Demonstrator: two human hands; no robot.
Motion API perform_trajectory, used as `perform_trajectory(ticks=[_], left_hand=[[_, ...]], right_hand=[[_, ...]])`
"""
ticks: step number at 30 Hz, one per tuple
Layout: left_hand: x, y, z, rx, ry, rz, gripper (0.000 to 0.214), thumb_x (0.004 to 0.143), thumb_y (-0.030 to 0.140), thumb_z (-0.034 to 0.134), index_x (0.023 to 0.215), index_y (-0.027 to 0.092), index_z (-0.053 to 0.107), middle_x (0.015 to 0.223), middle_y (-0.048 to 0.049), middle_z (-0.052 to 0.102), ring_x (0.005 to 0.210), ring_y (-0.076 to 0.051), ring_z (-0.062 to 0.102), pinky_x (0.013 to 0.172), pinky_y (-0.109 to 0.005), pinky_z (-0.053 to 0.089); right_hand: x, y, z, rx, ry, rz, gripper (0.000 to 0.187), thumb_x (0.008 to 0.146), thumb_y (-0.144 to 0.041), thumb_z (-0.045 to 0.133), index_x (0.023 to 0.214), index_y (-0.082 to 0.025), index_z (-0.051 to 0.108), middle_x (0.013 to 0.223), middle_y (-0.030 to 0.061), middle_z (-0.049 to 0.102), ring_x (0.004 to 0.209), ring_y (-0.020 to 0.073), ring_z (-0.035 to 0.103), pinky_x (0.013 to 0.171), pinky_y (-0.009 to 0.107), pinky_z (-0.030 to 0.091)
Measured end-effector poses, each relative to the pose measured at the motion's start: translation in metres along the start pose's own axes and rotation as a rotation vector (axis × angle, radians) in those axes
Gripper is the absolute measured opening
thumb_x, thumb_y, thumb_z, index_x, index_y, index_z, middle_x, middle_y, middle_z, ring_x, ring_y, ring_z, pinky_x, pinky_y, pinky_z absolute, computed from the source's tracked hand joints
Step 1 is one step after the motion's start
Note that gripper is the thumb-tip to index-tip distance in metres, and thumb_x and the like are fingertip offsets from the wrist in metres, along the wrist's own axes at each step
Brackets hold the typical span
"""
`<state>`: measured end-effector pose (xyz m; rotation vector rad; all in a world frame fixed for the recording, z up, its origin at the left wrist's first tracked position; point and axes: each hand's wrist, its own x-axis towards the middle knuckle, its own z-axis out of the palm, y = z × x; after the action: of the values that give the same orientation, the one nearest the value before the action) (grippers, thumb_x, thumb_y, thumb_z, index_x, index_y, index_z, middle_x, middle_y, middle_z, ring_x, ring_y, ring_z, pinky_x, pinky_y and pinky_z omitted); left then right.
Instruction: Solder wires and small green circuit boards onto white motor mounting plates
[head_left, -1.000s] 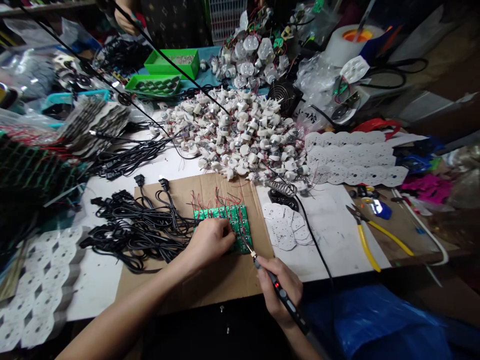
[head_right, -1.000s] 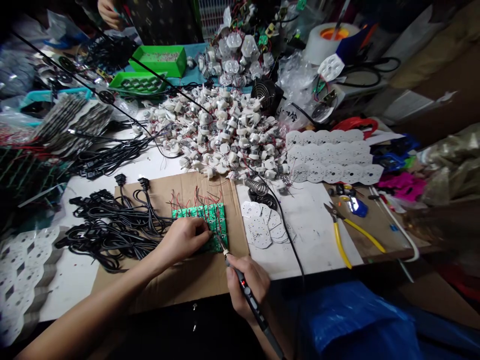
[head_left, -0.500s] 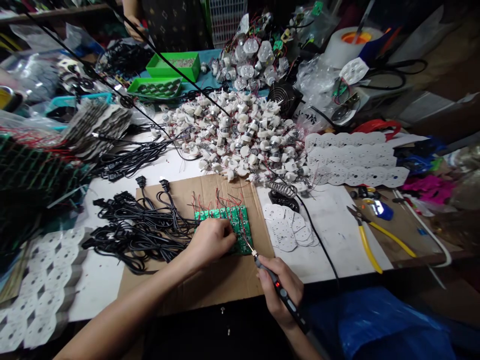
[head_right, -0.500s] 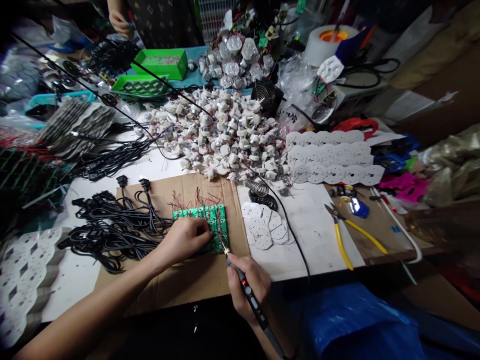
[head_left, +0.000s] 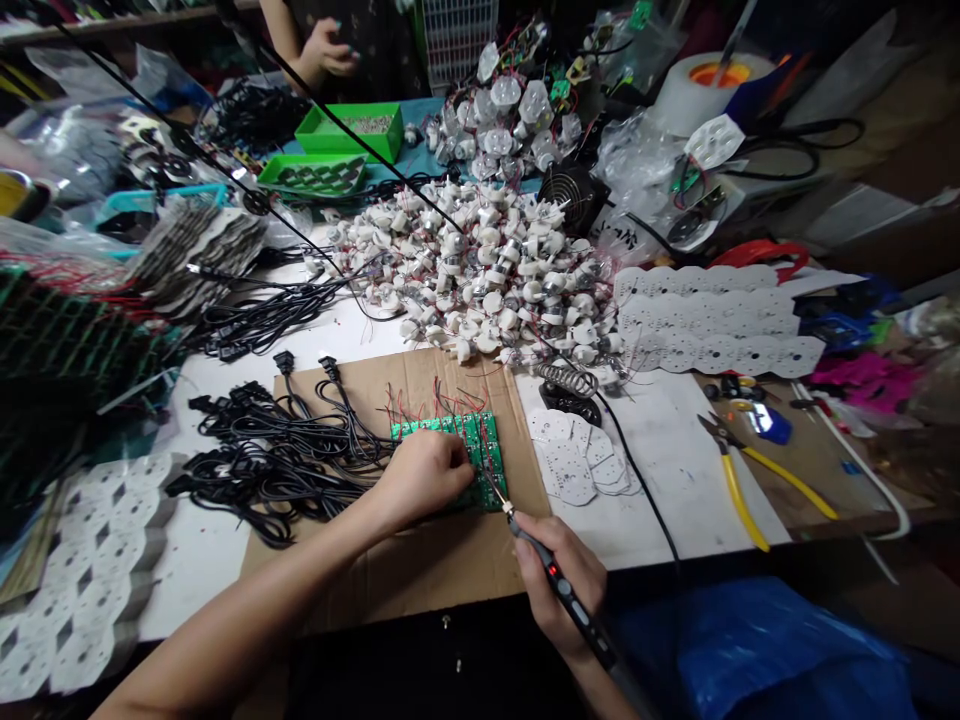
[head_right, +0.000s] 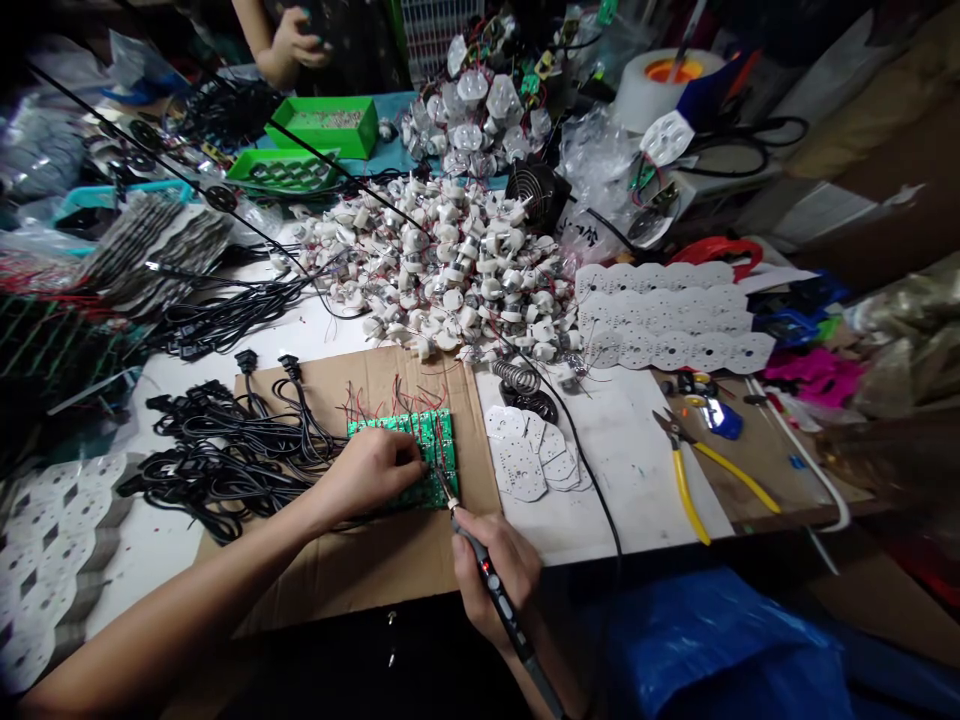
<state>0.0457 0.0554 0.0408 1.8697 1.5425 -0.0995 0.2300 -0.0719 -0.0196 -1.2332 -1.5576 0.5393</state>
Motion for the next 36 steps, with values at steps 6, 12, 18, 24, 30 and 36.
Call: perform_trajectory(ticks=[6, 12, 18, 24, 30, 36], left_hand=[[0.0026, -0.0031, 0.0008, -0.018, -0.006, 0.02, 0.016, 0.077, 0.024, 0.058, 0.069, 0.017, 0.069, 0.064, -0.0014, 0.064, 0.063, -0.015, 0.057, 0.061, -0.026, 0.033], [0.0047, -0.0037, 0.0007, -0.024, -0.021, 0.032, 0.017, 0.078, 0.024, 0.057, 0.069, 0.017, 0.071, 0.065, -0.0017, 0.066, 0.062, -0.015, 0.058, 0.061, -0.026, 0.034], [0.0051, -0.0041, 0.0006, -0.005, -0.027, 0.022, 0.017, 0.077, 0.023, 0.059, 0.071, 0.018, 0.073, 0.067, -0.0022, 0.068, 0.063, -0.016, 0.059, 0.062, -0.026, 0.035], [0.0042, -0.0003, -0.0019, 0.002, -0.029, 0.013, 0.016, 0.077, 0.022, 0.059, 0.071, 0.017, 0.073, 0.067, -0.0027, 0.068, 0.064, -0.016, 0.06, 0.063, -0.026, 0.035], [0.0055, -0.001, -0.0019, 0.012, -0.045, 0.013, 0.016, 0.076, 0.021, 0.059, 0.07, 0.017, 0.073, 0.065, -0.002, 0.067, 0.064, -0.016, 0.059, 0.062, -0.026, 0.034], [0.0066, -0.0038, -0.0004, 0.013, -0.037, 0.039, 0.016, 0.076, 0.021, 0.059, 0.07, 0.017, 0.073, 0.065, -0.0023, 0.067, 0.063, -0.016, 0.058, 0.061, -0.026, 0.034]], right_hand=[[-0.0008, -0.0024, -0.0005, 0.0, -0.01, 0.046, 0.028, 0.093, -0.01, 0.059, 0.117, -0.02, 0.068, 0.086, 0.0034, 0.074, 0.073, 0.0154, 0.072, 0.069, 0.027, 0.061], [-0.0006, -0.0002, 0.0017, -0.028, -0.006, -0.025, 0.029, 0.092, -0.008, 0.059, 0.117, -0.019, 0.068, 0.085, 0.0049, 0.073, 0.072, 0.0156, 0.071, 0.065, 0.027, 0.06], [-0.0023, 0.0007, 0.0023, -0.045, 0.005, -0.03, 0.028, 0.091, -0.01, 0.06, 0.116, -0.019, 0.069, 0.083, 0.0048, 0.073, 0.07, 0.0158, 0.072, 0.063, 0.026, 0.06], [-0.0058, 0.0032, -0.0026, 0.004, 0.058, 0.037, 0.027, 0.093, -0.012, 0.058, 0.116, -0.021, 0.069, 0.084, 0.0026, 0.074, 0.065, 0.0147, 0.072, 0.061, 0.026, 0.061], [-0.0062, 0.0054, -0.0024, -0.009, 0.035, -0.015, 0.026, 0.094, -0.013, 0.056, 0.116, -0.021, 0.068, 0.079, 0.0023, 0.073, 0.062, 0.0146, 0.071, 0.058, 0.025, 0.06], [-0.0053, 0.0042, -0.0011, -0.027, 0.024, -0.018, 0.025, 0.093, -0.013, 0.057, 0.113, -0.02, 0.069, 0.077, 0.002, 0.073, 0.063, 0.0146, 0.07, 0.06, 0.026, 0.059]])
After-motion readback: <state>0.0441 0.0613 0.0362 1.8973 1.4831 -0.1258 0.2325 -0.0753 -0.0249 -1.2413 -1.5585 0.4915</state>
